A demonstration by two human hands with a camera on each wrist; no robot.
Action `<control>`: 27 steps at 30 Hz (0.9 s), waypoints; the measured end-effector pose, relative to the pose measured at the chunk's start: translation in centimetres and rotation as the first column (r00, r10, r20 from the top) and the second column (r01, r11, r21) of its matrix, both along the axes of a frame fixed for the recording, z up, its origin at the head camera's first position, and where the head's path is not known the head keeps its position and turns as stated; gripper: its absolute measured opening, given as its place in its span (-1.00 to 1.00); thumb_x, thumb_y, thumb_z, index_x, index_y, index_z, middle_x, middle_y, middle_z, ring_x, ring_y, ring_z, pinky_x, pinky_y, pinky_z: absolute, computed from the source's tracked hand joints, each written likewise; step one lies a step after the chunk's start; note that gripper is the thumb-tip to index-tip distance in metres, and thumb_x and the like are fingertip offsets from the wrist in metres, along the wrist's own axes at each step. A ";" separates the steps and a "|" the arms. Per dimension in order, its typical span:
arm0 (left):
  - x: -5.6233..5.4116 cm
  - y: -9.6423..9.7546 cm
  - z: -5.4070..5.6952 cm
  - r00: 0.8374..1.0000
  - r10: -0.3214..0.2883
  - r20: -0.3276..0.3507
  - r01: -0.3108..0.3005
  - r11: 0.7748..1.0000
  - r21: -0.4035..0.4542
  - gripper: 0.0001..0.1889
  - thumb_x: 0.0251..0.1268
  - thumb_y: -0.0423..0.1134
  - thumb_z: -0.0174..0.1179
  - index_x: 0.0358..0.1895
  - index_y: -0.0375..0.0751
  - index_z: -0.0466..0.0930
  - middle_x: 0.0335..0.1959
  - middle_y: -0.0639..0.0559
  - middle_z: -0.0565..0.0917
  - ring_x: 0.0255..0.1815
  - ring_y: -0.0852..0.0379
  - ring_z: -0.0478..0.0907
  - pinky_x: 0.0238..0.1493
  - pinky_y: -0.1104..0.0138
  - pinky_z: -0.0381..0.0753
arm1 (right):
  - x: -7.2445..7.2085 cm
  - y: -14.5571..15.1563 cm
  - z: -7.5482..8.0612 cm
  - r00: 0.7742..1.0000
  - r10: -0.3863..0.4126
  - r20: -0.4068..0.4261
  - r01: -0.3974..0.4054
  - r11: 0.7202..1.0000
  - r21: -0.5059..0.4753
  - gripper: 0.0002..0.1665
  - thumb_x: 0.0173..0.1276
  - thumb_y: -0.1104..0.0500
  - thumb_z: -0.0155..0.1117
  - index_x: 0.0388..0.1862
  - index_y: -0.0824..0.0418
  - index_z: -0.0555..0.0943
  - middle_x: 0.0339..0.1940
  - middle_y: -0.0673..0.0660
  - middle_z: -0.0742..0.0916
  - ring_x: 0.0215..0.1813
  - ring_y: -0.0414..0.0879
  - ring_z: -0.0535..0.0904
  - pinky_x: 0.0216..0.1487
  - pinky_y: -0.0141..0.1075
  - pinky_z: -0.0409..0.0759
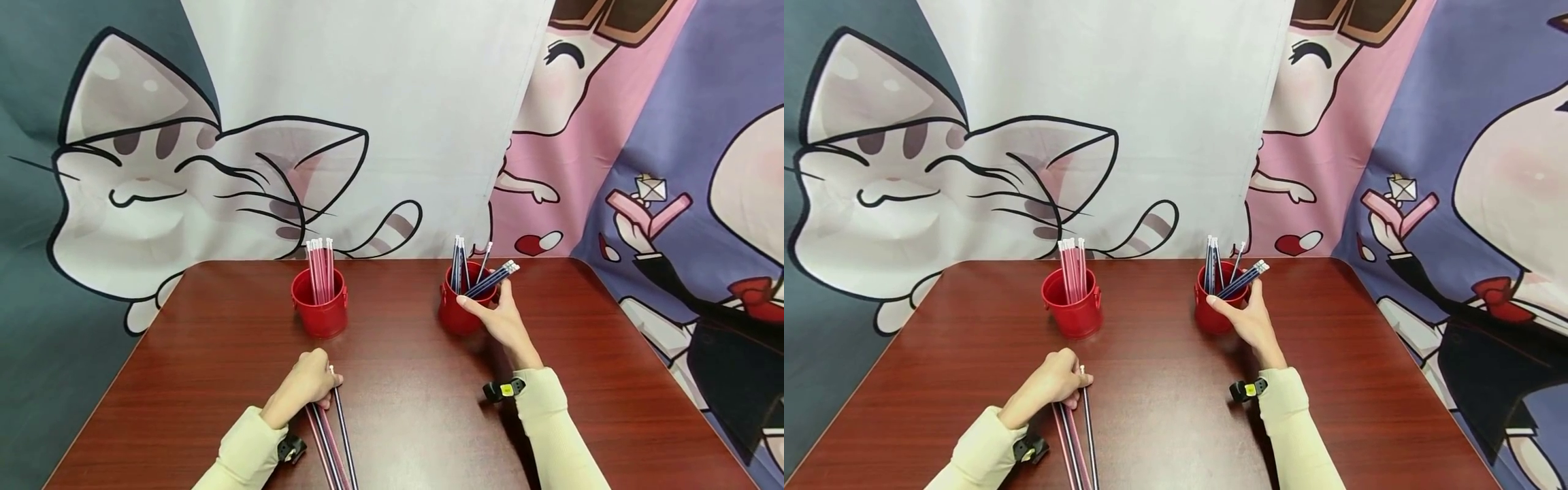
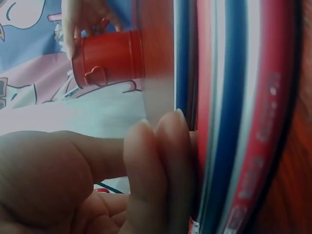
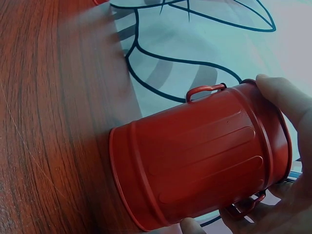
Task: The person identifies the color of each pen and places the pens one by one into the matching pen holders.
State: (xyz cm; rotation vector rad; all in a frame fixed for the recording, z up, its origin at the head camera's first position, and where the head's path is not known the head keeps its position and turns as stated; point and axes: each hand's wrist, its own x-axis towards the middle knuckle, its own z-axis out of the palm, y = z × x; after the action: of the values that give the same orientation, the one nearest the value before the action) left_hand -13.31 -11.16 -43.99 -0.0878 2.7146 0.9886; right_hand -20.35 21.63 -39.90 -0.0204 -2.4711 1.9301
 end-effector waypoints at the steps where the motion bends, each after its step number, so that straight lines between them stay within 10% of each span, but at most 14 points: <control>1: 0.0 0.0 0.0 1.000 -0.001 -0.006 0.001 1.000 0.004 -0.74 0.05 -0.39 0.24 -0.70 -0.29 0.40 -0.91 -0.02 0.48 -0.91 0.18 0.47 -0.76 0.40 0.50 | 0.0 0.0 0.0 1.000 -0.002 0.000 0.002 1.000 0.001 0.03 0.10 -0.01 0.38 0.40 0.04 -0.03 0.29 0.22 0.30 0.26 0.15 0.26 0.25 0.05 0.24; 15: -0.1 0.3 0.5 0.992 0.033 -0.121 -0.014 0.988 0.152 -0.79 0.11 -0.40 0.09 -0.66 -0.24 0.40 -0.83 0.02 0.47 -0.85 0.19 0.50 -0.74 0.39 0.50 | -1.2 0.7 -2.0 1.000 -0.019 -0.009 0.019 1.000 0.012 0.06 0.04 -0.10 0.41 0.39 -0.05 -0.02 0.27 0.16 0.32 0.21 0.12 0.34 0.26 0.02 0.24; 27: 0.4 0.7 4.1 0.954 -0.027 -0.299 0.161 0.887 0.433 -0.93 0.23 -0.26 0.17 -0.29 -0.16 0.53 -0.58 -0.04 0.59 -0.64 0.05 0.58 -0.66 0.30 0.58 | 0.0 -0.2 -0.2 1.000 -0.002 0.000 0.002 1.000 0.004 0.01 0.12 0.00 0.36 0.39 0.08 -0.04 0.28 0.22 0.31 0.22 0.15 0.34 0.28 0.01 0.21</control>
State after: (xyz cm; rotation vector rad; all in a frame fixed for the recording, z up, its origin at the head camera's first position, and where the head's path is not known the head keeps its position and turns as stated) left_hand -12.95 -10.48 -39.94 0.2948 2.6088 1.6895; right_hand -20.33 21.45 -40.10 -0.0229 -2.4733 1.9243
